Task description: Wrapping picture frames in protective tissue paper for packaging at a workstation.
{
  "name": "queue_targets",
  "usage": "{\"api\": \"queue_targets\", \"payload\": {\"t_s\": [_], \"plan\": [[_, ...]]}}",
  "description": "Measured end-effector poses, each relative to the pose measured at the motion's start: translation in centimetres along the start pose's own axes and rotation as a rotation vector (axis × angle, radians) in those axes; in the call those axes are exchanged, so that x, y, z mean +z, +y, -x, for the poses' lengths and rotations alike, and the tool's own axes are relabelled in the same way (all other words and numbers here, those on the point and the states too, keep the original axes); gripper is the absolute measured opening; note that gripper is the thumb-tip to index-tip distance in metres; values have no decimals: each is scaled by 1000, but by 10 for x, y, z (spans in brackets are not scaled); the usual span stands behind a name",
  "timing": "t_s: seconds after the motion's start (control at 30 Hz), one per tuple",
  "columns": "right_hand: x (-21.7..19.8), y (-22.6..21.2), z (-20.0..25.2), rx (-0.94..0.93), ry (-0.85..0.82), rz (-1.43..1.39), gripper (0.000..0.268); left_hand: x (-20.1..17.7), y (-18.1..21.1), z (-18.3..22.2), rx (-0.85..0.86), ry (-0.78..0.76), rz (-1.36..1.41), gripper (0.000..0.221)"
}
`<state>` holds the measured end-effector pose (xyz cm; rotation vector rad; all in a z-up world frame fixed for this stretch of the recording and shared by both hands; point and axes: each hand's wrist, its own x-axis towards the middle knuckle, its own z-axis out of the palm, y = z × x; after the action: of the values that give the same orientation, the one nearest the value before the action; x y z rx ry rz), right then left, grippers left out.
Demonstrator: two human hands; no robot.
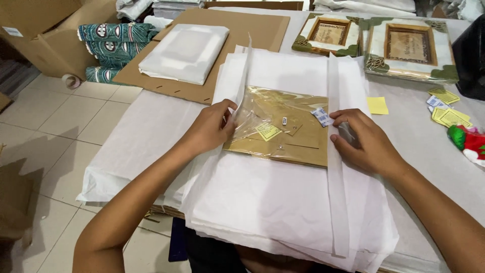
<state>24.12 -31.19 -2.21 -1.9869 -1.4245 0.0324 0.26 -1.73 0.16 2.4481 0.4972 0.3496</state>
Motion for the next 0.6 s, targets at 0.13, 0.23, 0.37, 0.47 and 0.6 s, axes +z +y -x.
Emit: {"api": "queue_targets", "payload": {"t_s": [0.13, 0.23, 0.37, 0.47, 0.6], "plan": [[0, 0, -1, -5, -4, 4, 26, 1, -11, -4, 82, -8, 25, 28], [0, 1, -1, 12, -14, 19, 26, -8, -8, -4, 69, -74, -10, 36], [1, 6, -2, -41, -8, 15, 24, -10, -29, -11, 229, -120, -22, 27], [2, 7, -2, -53, -3, 11, 24, -11, -40, -14, 328, -125, -16, 28], [1, 6, -2, -63, -3, 1, 23, -22, -34, -7, 480, -157, -48, 32]]}}
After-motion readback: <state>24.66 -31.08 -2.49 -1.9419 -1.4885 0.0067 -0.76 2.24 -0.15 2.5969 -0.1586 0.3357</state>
